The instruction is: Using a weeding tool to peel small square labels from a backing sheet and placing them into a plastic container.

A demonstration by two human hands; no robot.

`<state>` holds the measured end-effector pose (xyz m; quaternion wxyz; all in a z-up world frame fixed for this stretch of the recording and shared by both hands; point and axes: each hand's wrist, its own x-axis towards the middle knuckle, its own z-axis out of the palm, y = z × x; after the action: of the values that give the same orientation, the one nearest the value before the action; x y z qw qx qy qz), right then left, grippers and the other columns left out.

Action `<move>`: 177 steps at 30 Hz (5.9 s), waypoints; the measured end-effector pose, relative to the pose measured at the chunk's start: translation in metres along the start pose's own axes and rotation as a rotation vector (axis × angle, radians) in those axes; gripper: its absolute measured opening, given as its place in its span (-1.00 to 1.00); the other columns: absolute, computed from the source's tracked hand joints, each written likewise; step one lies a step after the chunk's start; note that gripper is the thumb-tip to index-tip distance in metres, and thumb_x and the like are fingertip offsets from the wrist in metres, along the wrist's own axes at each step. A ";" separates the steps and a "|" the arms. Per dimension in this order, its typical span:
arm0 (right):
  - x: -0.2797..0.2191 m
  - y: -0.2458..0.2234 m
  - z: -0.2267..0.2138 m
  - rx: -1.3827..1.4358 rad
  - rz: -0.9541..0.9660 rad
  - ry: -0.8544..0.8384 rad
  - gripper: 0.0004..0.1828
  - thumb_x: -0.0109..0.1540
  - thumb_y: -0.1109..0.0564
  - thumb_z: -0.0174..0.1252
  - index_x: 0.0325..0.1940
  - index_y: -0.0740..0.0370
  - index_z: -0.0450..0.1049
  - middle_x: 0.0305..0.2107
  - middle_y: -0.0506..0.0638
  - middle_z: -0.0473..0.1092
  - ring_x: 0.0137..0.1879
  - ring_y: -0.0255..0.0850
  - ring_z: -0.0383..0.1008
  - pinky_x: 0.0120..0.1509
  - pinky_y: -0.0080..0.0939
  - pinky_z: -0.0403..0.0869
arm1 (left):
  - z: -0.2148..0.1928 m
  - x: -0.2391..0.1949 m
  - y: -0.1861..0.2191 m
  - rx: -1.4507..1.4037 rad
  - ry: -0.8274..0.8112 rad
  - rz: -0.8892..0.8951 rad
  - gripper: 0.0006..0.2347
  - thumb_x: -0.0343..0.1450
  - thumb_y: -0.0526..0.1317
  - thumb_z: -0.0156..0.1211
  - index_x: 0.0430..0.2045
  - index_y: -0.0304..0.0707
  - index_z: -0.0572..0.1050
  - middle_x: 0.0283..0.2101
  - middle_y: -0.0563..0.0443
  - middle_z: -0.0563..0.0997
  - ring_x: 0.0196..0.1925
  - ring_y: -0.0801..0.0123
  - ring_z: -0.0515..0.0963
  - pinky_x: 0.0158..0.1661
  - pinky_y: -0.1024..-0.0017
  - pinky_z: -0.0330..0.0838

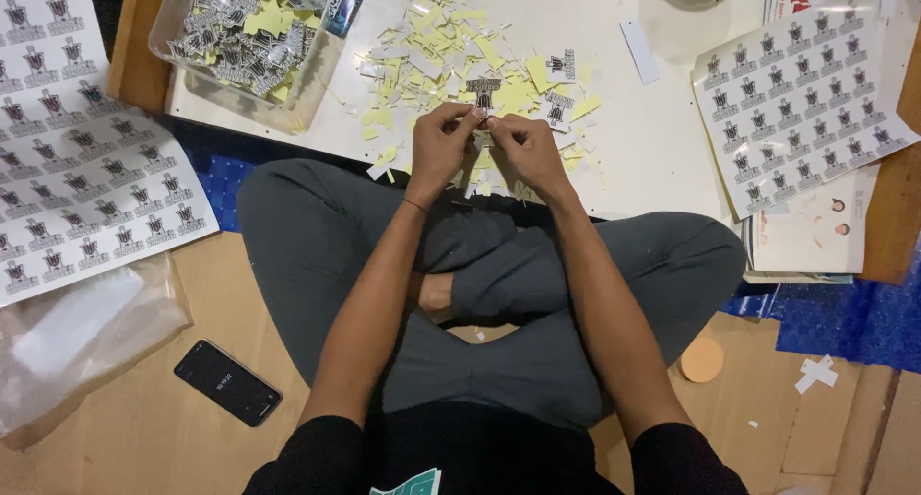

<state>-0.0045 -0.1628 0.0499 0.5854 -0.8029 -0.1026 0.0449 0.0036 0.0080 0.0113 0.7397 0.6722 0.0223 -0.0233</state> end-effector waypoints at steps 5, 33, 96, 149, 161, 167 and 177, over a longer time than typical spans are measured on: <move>0.000 -0.011 0.001 -0.006 -0.010 0.000 -0.43 0.51 0.07 0.08 -0.63 0.11 0.38 -0.66 -0.01 0.36 -0.41 -0.36 0.18 -0.19 -0.19 0.24 | 0.000 0.001 -0.004 -0.017 -0.007 0.001 -0.86 0.52 -0.26 0.23 -0.25 -0.36 0.67 -0.38 -0.13 0.71 -0.51 0.37 0.64 -0.41 0.36 0.55; 0.002 0.010 -0.003 0.102 0.136 0.364 -0.78 0.36 0.01 0.30 -0.08 0.19 0.67 -0.48 -0.08 0.51 -0.33 -0.44 0.37 -0.22 -0.41 0.38 | 0.003 -0.001 -0.014 0.041 0.011 -0.068 -0.88 0.39 -0.23 0.41 -0.31 -0.28 0.72 -0.34 -0.11 0.70 -0.37 0.30 0.69 -0.34 0.39 0.59; -0.016 -0.012 -0.044 -0.383 -0.063 0.626 -0.76 0.47 0.21 0.00 0.09 0.34 0.54 -0.15 0.37 0.53 0.03 0.24 0.57 0.07 0.07 0.51 | -0.076 0.026 0.040 0.410 0.169 0.511 -0.89 0.55 -0.27 0.24 -0.14 -0.24 0.67 -0.33 -0.12 0.71 -0.34 0.24 0.69 -0.42 0.48 0.58; 0.006 0.063 -0.071 -0.544 0.909 0.137 0.38 0.09 -0.58 0.24 0.58 0.31 -0.27 0.23 0.56 0.10 0.11 0.38 0.40 -0.12 0.16 0.57 | 0.059 0.101 0.081 0.275 -0.186 0.076 -0.59 0.35 0.03 0.30 -0.15 -0.41 0.62 -0.26 -0.07 0.72 -0.36 0.40 0.75 -0.28 0.49 0.61; 0.009 0.046 -0.075 -0.471 0.830 0.184 -0.10 0.21 -0.52 0.10 0.29 0.19 0.08 0.07 0.37 0.28 0.19 0.33 0.39 0.11 0.29 0.45 | -0.004 0.055 0.053 -0.159 0.021 -0.113 -0.76 0.43 -0.38 0.22 -0.04 -0.48 0.55 -0.35 -0.13 0.68 -0.37 0.39 0.65 -0.26 0.46 0.76; -0.003 0.103 -0.085 -0.397 0.728 0.383 -0.40 0.31 -0.28 -0.04 0.26 0.16 0.23 -0.04 0.37 0.39 0.17 0.39 0.44 0.17 0.38 0.40 | 0.012 0.048 0.051 -0.131 -0.015 0.008 -0.83 0.52 -0.39 0.09 -0.11 -0.30 0.63 -0.13 -0.22 0.67 -0.24 0.36 0.55 -0.29 0.38 0.76; -0.002 -0.009 -0.040 0.179 0.345 0.448 -0.74 0.36 -0.10 0.21 -0.13 0.12 0.59 -0.53 -0.17 0.29 -0.48 -0.47 0.23 -0.45 -0.52 0.30 | 0.017 0.039 0.014 -0.028 -0.094 0.020 -0.77 0.43 -0.28 0.42 -0.03 -0.07 0.69 -0.33 -0.01 0.68 -0.29 0.55 0.55 -0.36 0.39 0.55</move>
<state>-0.0002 -0.1978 0.0702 0.6457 -0.7437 0.1716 -0.0257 0.0439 -0.0075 0.0245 0.7494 0.6601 -0.0189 -0.0468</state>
